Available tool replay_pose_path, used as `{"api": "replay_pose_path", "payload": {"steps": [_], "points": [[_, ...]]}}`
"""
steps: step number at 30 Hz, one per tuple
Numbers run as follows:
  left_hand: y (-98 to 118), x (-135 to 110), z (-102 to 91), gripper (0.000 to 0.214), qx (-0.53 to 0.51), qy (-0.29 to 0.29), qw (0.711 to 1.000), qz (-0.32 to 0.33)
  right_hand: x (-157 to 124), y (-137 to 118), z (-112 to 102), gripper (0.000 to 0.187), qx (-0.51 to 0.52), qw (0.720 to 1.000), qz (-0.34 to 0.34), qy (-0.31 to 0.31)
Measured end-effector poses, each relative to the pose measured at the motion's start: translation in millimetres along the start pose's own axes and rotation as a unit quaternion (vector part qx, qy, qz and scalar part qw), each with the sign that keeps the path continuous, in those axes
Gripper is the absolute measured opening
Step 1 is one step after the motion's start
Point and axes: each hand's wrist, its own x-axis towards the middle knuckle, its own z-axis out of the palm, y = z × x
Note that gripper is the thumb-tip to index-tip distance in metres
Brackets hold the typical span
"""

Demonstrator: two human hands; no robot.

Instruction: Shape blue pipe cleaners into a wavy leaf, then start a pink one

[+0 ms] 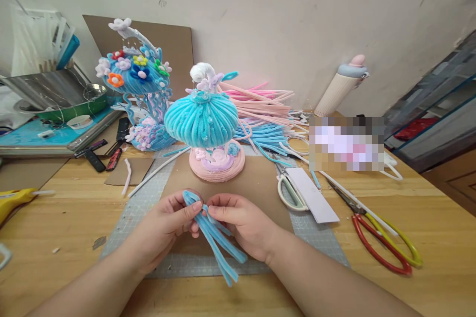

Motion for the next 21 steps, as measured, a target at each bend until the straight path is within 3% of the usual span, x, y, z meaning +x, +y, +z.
{"api": "replay_pose_path", "payload": {"steps": [8, 14, 17, 21], "points": [[-2.5, 0.5, 0.1, 0.018, 0.030, 0.017, 0.999, 0.020, -1.4, -3.2, 2.7, 0.018, -0.038, 0.999, 0.018, -0.018], [0.8, 0.5, -0.7, 0.016, 0.014, 0.043, 0.998, 0.038, -3.0, -2.2, 0.3, 0.019, -0.129, 0.990, 0.012, 0.049], [1.9, 0.6, -0.8, 0.016, 0.002, 0.053, 0.998, 0.039, -1.9, -2.4, 0.0, 0.019, -0.250, 0.959, -0.058, 0.117], [2.6, 0.2, 0.2, 0.017, 0.010, 0.070, 0.997, 0.043, -1.6, -1.8, 2.5, 0.011, -0.396, 0.887, -0.131, 0.198]]}}
